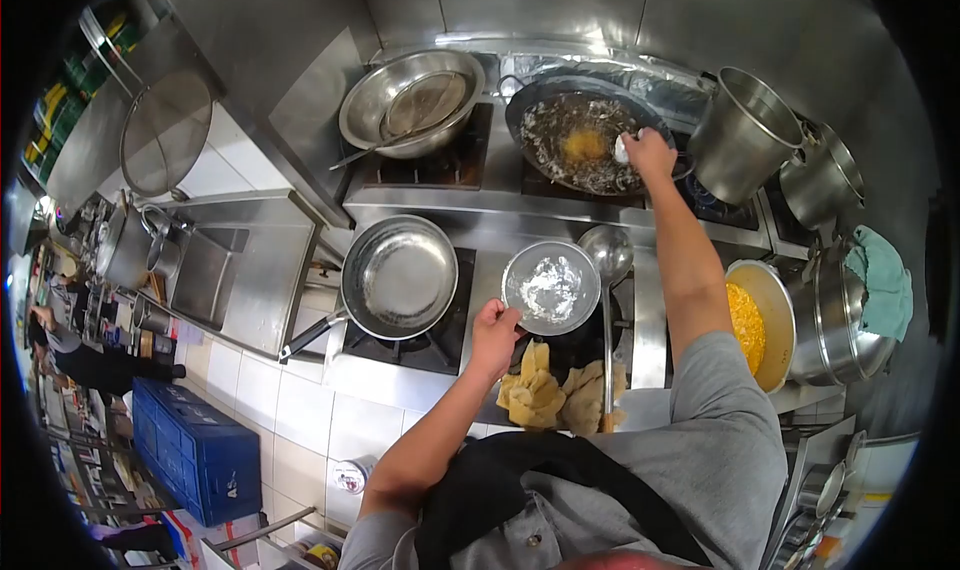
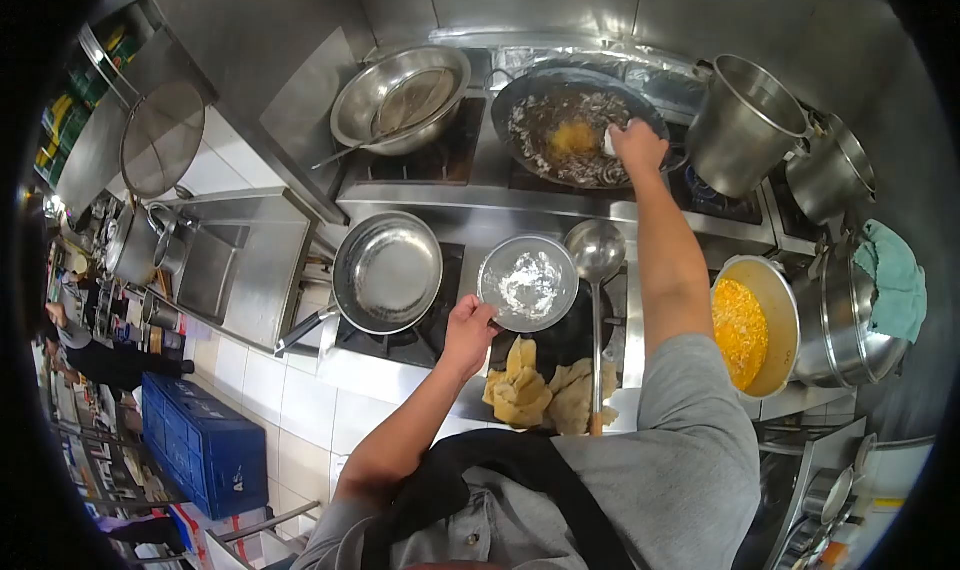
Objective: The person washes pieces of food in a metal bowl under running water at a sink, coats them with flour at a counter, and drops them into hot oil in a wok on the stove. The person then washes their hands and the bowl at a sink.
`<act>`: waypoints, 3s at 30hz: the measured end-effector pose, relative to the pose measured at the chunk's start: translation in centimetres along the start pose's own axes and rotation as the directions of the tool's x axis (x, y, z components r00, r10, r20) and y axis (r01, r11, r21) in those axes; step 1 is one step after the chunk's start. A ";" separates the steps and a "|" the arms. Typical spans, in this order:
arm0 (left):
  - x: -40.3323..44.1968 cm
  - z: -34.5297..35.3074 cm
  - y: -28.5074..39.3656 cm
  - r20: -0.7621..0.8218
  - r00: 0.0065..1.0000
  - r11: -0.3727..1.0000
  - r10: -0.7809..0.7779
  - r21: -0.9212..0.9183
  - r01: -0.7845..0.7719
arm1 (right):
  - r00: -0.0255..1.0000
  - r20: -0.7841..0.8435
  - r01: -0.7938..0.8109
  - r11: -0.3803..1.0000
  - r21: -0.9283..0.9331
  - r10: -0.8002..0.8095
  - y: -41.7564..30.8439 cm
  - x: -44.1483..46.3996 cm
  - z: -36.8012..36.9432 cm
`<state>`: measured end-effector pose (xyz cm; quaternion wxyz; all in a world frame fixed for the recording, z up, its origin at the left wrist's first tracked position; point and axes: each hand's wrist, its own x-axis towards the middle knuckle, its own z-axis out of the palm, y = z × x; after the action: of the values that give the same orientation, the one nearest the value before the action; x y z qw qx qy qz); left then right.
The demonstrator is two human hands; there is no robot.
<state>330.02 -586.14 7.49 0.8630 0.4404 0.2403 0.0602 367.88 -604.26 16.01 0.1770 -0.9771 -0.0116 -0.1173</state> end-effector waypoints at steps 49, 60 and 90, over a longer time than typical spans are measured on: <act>-8.3 -90.1 54.3 -0.714 0.544 0.898 0.441 0.354 -0.263 | 0.595 0.383 -0.441 0.111 0.891 -0.707 -128.9 -44.1 54.9; 7.1 -98.5 53.9 -0.624 0.442 0.635 0.644 0.758 0.145 | 0.221 0.531 -0.280 0.469 0.838 -0.818 -117.5 -54.8 49.0; 12.8 -94.5 62.0 -0.524 0.637 0.616 0.565 0.782 0.095 | 0.326 0.150 0.487 0.302 0.820 -0.933 -113.6 -52.3 44.8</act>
<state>303.76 -475.48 4.80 0.4080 0.7218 0.4993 0.2514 319.81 -481.21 2.07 0.4059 -0.6933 -0.5763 0.1501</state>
